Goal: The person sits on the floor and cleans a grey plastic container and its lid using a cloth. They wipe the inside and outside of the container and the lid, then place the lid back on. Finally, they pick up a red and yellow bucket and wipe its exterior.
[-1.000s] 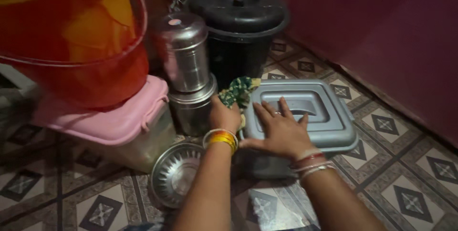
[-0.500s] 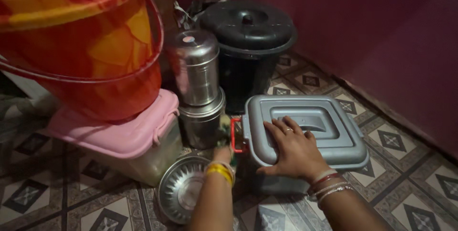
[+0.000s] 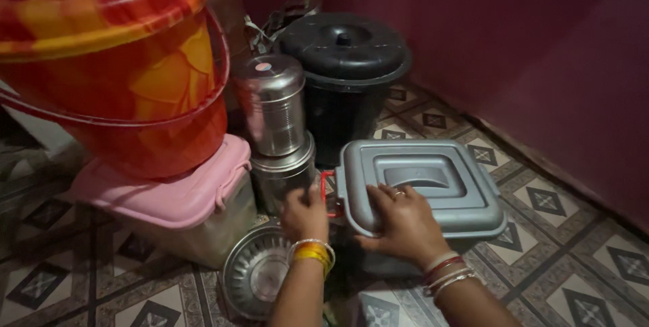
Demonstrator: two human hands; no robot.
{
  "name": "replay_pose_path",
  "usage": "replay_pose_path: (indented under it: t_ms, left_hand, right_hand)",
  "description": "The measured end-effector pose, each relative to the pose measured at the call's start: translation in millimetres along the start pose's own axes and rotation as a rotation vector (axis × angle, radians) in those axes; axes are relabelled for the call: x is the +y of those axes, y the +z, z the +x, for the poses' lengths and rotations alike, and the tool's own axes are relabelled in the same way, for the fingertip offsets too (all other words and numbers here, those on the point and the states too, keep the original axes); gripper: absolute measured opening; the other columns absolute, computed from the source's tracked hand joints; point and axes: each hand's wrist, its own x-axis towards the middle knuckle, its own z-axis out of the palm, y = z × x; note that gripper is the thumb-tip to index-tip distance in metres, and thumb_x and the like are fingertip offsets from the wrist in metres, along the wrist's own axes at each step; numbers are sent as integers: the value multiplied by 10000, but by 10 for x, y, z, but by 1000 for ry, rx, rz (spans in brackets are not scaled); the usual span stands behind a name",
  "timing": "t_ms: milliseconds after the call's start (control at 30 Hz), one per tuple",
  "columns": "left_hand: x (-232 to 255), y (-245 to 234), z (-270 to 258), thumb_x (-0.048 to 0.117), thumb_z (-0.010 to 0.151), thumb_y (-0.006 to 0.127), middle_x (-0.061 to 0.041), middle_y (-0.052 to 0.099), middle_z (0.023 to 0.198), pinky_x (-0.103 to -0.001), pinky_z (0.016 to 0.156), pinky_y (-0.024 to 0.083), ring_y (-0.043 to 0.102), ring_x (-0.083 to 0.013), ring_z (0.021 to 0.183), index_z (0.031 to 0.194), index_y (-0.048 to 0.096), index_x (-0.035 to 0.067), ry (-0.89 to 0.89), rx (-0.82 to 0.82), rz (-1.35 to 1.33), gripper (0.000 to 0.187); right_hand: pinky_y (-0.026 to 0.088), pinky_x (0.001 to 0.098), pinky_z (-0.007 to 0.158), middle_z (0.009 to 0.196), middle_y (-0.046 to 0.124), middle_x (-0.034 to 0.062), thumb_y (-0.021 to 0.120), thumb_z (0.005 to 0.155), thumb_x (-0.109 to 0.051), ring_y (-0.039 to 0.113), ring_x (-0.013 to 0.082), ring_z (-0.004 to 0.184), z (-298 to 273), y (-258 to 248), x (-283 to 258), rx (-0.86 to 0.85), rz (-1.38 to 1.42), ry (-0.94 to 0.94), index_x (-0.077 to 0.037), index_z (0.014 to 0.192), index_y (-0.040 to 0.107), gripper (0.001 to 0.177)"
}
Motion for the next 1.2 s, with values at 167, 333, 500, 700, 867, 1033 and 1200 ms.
replay_pose_path:
  t_ms: [167, 333, 500, 700, 867, 1033, 1200]
  left_hand:
    - [677, 85, -271, 686, 780, 726, -237, 507, 1455, -468, 1149, 317, 411, -398, 1410, 1372, 594, 84, 229, -303, 52, 854]
    - [1110, -215, -451, 780, 824, 524, -184, 510, 1513, -444, 1192, 300, 434, -352, 1434, 1479, 499, 104, -34, -466, -118, 941]
    - [1484, -444, -574, 677, 837, 540, -195, 695, 1326, -417, 1062, 453, 642, -321, 1244, 1344, 667, 36, 9, -663, -257, 827]
    - [1646, -263, -761, 249, 780, 800, -128, 721, 1142, -420, 870, 572, 709, -274, 1065, 1237, 609, 34, -263, -781, -907, 541]
    - [1689, -261, -891, 449, 940, 731, -90, 692, 1205, -357, 920, 541, 667, -193, 1102, 1289, 613, 5, -171, -1094, -1140, 577]
    - [1871, -216, -1171, 591, 877, 653, -158, 641, 1344, -435, 984, 489, 621, -283, 1204, 1455, 482, 116, -214, -1290, -909, 767]
    - [2124, -13, -1560, 422, 785, 779, -166, 518, 1512, -474, 1089, 441, 519, -290, 1366, 1540, 360, 159, 260, -1284, -524, 903]
  right_hand:
    - [333, 393, 1270, 943, 814, 181, 851, 643, -473, 721, 287, 1115, 63, -121, -104, -242, 94, 245, -156, 1537, 443, 1032]
    - [493, 431, 1032, 1186, 707, 172, 918, 558, -375, 632, 337, 1168, 177, -468, -36, 20, 232, 240, -144, 1375, 521, 937]
    - [473, 470, 1006, 1270, 684, 184, 963, 528, -369, 593, 369, 1206, 217, -679, 89, 169, 273, 205, -141, 1380, 521, 986]
    - [528, 433, 999, 1234, 683, 179, 957, 550, -359, 645, 331, 1186, 56, -693, 120, 138, 302, 261, -160, 1397, 487, 988]
    - [450, 467, 1083, 1372, 575, 166, 968, 554, -117, 544, 341, 1300, -52, -864, 269, 421, 526, 171, -92, 1402, 428, 1006]
    - [582, 409, 937, 1329, 561, 135, 786, 846, -109, 662, 276, 1144, -251, -1232, 646, 769, 766, 535, -174, 1463, 312, 781]
    - [600, 408, 1051, 1338, 512, 131, 760, 974, -220, 619, 229, 1212, -426, -1417, 917, 1081, 1086, 269, -182, 1524, 227, 767]
